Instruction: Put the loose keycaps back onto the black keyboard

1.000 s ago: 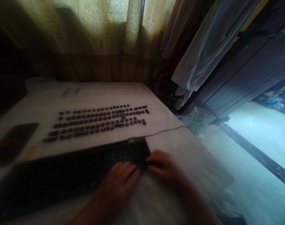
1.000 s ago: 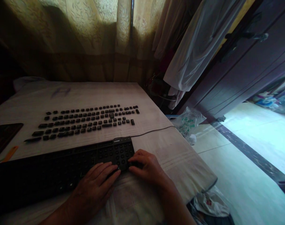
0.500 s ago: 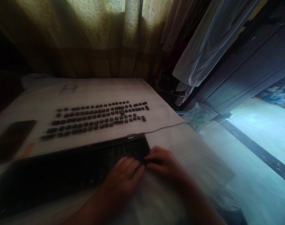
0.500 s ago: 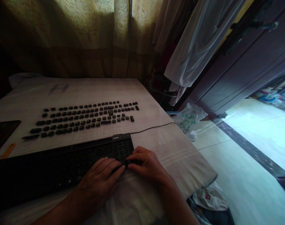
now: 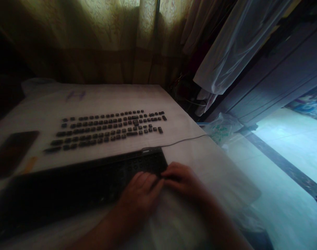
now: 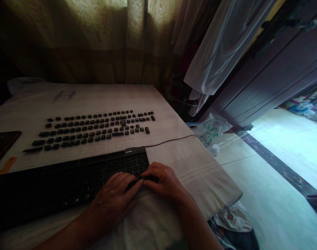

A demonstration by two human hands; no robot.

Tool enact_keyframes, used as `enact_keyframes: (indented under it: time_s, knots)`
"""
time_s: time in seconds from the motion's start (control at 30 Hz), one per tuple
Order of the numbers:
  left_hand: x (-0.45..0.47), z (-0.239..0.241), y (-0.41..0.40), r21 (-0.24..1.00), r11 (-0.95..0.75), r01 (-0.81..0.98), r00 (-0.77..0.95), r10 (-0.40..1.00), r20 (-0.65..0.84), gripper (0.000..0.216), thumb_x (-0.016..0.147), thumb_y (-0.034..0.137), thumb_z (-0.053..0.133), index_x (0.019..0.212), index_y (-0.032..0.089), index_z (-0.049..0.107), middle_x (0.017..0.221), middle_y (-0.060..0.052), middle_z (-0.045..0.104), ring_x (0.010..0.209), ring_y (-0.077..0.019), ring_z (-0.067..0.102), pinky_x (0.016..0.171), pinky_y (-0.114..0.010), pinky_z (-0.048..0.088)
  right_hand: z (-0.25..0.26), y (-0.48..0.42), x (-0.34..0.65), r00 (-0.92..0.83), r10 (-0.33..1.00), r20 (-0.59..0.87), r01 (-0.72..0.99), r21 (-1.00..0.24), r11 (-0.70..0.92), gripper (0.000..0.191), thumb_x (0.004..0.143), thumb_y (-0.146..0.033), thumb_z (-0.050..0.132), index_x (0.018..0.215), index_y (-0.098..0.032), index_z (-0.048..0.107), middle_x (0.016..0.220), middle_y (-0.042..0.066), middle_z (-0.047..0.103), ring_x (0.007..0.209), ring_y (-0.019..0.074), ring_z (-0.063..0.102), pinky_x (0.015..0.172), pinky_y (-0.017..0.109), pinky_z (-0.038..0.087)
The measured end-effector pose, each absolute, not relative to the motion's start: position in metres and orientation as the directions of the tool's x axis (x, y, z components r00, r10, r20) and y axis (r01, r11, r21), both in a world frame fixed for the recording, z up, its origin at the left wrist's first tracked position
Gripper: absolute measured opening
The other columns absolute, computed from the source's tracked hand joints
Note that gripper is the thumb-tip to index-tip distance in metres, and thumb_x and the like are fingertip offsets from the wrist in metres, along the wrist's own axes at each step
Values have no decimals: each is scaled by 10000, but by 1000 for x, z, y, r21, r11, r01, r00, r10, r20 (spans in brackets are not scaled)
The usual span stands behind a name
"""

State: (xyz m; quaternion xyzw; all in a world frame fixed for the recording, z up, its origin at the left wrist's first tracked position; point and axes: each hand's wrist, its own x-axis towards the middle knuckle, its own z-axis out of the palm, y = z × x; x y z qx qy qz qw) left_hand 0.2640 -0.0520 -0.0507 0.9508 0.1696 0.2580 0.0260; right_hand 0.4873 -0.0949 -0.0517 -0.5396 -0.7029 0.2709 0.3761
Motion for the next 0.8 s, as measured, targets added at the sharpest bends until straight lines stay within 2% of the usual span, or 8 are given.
enact_keyframes:
  time_s: [0.17, 0.47, 0.8]
  knots:
    - [265, -49, -52, 144, -934, 328, 797, 355, 488, 292, 1019, 215, 427, 1247, 164, 602, 1114, -83, 642, 1030, -227, 589, 983, -428, 478, -48, -96, 486, -123, 963, 239, 583, -768, 265, 114, 870, -272, 707, 958, -223, 761, 829, 39, 703, 746, 162, 671, 685, 292, 549]
    - [265, -52, -52, 157, -932, 326, 801, 360, 478, 305, 1011, 212, 440, 1263, 159, 604, 1115, -105, 641, 1043, -245, 584, 968, -451, 484, -47, -98, 486, -93, 963, 253, 581, -771, 259, 145, 860, -188, 643, 946, -232, 751, 829, 36, 719, 751, 165, 676, 705, 296, 555]
    - [265, -52, -51, 173, -933, 316, 811, 360, 462, 308, 989, 197, 484, 1276, 161, 589, 1128, -102, 638, 1045, -242, 590, 980, -451, 479, -51, -97, 486, -52, 963, 266, 545, -800, 251, 87, 854, -236, 693, 889, -230, 773, 787, 32, 677, 693, 145, 657, 619, 258, 538]
